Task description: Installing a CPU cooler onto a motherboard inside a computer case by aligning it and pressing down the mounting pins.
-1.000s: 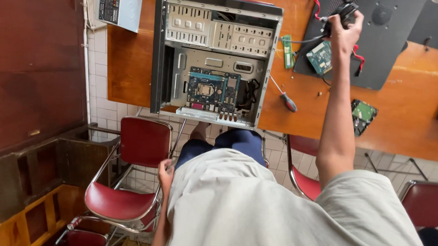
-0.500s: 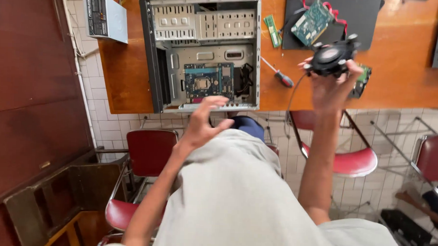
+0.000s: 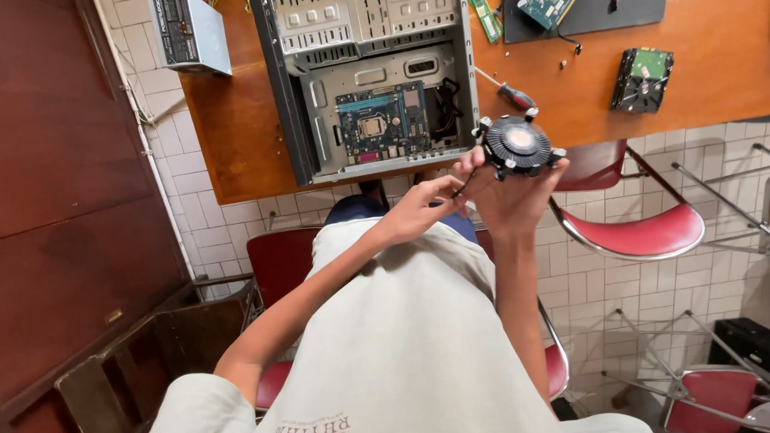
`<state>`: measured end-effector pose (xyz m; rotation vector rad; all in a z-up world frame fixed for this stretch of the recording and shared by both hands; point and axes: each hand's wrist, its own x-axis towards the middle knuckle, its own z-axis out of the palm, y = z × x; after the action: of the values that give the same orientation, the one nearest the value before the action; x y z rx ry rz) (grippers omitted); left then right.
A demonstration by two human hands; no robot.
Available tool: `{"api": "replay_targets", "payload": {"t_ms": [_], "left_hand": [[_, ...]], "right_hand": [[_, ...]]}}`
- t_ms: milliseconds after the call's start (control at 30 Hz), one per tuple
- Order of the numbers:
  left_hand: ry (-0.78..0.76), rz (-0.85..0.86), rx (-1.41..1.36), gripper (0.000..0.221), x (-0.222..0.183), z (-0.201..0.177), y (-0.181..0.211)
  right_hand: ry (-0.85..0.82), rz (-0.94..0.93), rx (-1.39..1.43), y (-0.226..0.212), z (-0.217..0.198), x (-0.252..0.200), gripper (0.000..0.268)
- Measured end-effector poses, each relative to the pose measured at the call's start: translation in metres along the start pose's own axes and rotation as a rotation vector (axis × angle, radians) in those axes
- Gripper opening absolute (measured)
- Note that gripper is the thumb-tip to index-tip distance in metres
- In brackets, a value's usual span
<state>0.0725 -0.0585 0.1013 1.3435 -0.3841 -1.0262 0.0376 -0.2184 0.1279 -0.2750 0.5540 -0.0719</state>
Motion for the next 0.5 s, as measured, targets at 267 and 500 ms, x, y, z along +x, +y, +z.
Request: {"api": "replay_targets", "payload": {"t_ms": [267,500], "left_hand": [[0.018,0.067,0.068,0.023,-0.063,-0.033,0.004],[0.077,0.126,0.255,0.036,-0.105,-0.04,0.001]], "right_hand": [[-0.165,-0.087,0.023,-0.013,-0.007,-0.049,0.08],[-0.245,-0.105,0.152,0.013,-0.062,-0.074,0.057]]}}
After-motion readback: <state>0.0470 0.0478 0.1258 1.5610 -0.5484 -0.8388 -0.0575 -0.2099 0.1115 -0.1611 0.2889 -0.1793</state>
